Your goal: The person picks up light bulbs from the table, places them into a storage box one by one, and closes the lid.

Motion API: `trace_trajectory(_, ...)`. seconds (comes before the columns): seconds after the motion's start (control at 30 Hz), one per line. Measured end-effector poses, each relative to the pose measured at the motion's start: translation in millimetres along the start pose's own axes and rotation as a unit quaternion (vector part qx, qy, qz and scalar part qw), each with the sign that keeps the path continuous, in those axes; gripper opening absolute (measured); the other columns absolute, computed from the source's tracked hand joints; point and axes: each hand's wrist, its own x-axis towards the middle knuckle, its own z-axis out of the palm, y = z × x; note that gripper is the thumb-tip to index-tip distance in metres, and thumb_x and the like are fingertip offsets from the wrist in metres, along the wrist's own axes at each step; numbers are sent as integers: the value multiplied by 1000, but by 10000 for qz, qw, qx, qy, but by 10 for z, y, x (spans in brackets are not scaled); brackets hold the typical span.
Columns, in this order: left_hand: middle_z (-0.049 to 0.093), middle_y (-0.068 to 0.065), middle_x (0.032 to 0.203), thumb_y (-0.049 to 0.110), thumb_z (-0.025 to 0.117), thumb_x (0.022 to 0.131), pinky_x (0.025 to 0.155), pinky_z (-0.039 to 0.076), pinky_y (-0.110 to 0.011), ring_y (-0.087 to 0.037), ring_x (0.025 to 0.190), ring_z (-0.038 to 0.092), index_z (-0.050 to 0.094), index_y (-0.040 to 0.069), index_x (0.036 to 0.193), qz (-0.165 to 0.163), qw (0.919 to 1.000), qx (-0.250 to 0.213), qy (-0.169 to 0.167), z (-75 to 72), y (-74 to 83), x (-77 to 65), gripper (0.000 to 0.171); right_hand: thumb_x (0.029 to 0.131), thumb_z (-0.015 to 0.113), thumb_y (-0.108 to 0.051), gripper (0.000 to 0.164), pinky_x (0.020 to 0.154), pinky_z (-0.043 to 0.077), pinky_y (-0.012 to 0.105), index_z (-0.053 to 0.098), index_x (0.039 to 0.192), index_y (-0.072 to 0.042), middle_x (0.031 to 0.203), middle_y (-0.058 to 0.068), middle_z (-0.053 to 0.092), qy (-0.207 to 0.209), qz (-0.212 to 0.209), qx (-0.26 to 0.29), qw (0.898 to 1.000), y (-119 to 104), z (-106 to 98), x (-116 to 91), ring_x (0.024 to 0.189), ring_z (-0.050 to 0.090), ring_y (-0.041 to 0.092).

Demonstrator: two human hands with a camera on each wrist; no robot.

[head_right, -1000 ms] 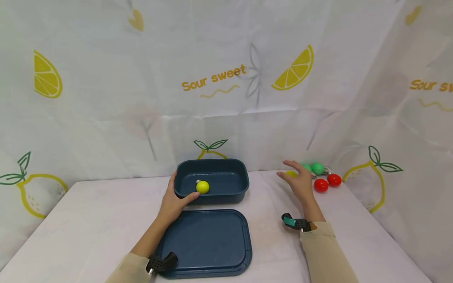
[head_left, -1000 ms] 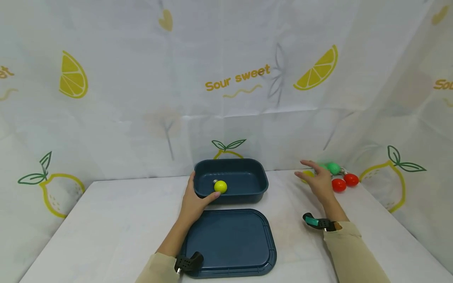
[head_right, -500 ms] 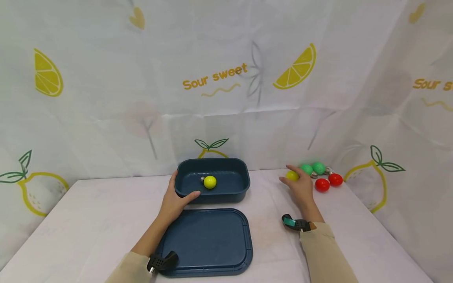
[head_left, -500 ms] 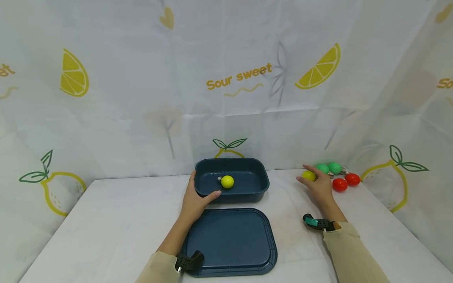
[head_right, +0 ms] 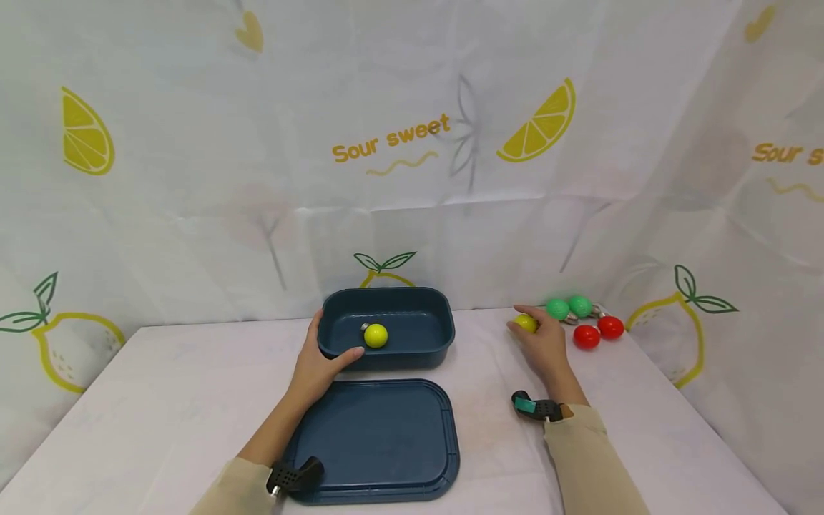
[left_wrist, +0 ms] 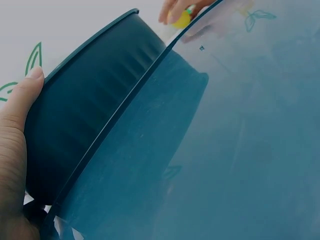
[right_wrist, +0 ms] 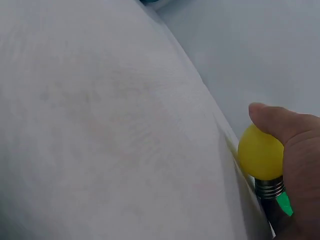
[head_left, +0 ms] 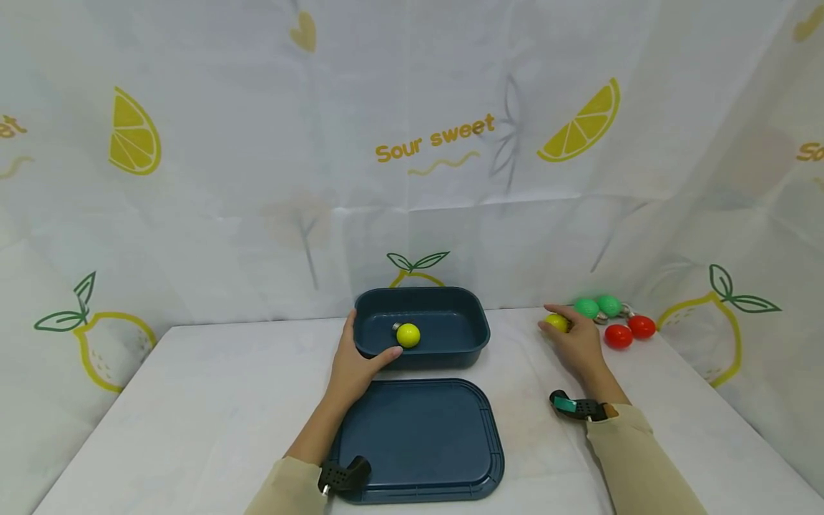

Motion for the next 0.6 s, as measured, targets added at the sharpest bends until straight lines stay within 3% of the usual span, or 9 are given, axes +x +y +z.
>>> trace_trajectory(0.13,20,-13,169,47,83,80,121,26,-64,-38,155,24,13,16,164,-8,10000,-17,16,-4,-1,-7,113,98,64,-46,61,115,38,61,54,145,-7,153,26,46,-292,111,-229,9992,-26,16,-4,135,43,43)
trace_trajectory(0.27,21,-14,169,48,83,80,121,27,-65,-38,155,24,14,16,163,-11,10000,6,23,-1,-14,2,113,97,63,-49,64,113,41,60,56,142,-5,149,28,48,-482,45,-317,9983,-45,28,-14,129,46,43)
trace_trajectory(0.6,21,-14,169,48,83,79,120,27,-65,-39,154,26,15,16,163,-18,10000,2,22,1,-26,18,113,96,67,-47,59,109,44,57,60,136,-4,143,26,54,-255,-189,-216,9993,-31,38,-32,124,48,41)
